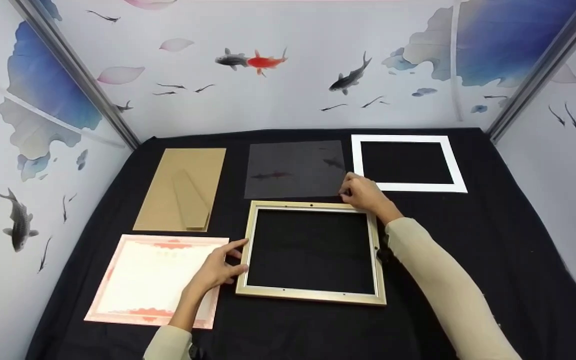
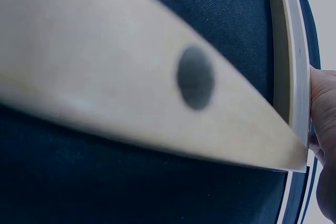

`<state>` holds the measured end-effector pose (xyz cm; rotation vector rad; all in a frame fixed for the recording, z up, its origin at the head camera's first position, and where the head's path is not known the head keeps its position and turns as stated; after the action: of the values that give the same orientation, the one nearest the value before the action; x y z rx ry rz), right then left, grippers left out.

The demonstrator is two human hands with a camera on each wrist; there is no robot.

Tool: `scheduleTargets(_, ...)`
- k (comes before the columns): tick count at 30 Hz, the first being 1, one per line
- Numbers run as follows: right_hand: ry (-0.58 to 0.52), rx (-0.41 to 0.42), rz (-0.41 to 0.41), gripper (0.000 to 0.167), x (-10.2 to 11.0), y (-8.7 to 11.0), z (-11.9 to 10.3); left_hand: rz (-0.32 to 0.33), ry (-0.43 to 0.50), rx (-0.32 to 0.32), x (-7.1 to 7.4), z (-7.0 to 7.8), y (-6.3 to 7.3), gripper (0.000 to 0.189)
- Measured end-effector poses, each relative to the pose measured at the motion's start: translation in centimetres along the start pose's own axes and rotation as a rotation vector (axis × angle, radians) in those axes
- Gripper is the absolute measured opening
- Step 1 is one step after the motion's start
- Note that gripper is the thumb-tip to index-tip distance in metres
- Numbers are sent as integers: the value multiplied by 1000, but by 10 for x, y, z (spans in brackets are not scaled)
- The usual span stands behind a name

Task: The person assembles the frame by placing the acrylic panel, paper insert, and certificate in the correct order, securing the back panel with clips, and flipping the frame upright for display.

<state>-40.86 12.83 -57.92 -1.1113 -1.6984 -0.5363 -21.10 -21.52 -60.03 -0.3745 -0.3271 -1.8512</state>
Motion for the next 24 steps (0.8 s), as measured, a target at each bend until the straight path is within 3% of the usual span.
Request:
scheduleTargets(19,-110,39,129,4,13,3,2,-2,-5,-14,2,-2,0,66)
scheduleTargets(24,-94,53,152,5,13,6,2,-4,-3,-23,1,-2,0,66)
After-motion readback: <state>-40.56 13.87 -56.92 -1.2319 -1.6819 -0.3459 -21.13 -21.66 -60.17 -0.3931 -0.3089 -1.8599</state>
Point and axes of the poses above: each hand's wrist, its own y-axis away from the middle knuckle, its own x-axis out of the back of the hand, z = x × y, the point moved 8 cm from there along -y, towards the middle knuckle, and after that the axes turned 10 degrees about -x, right-handed, at the moved point
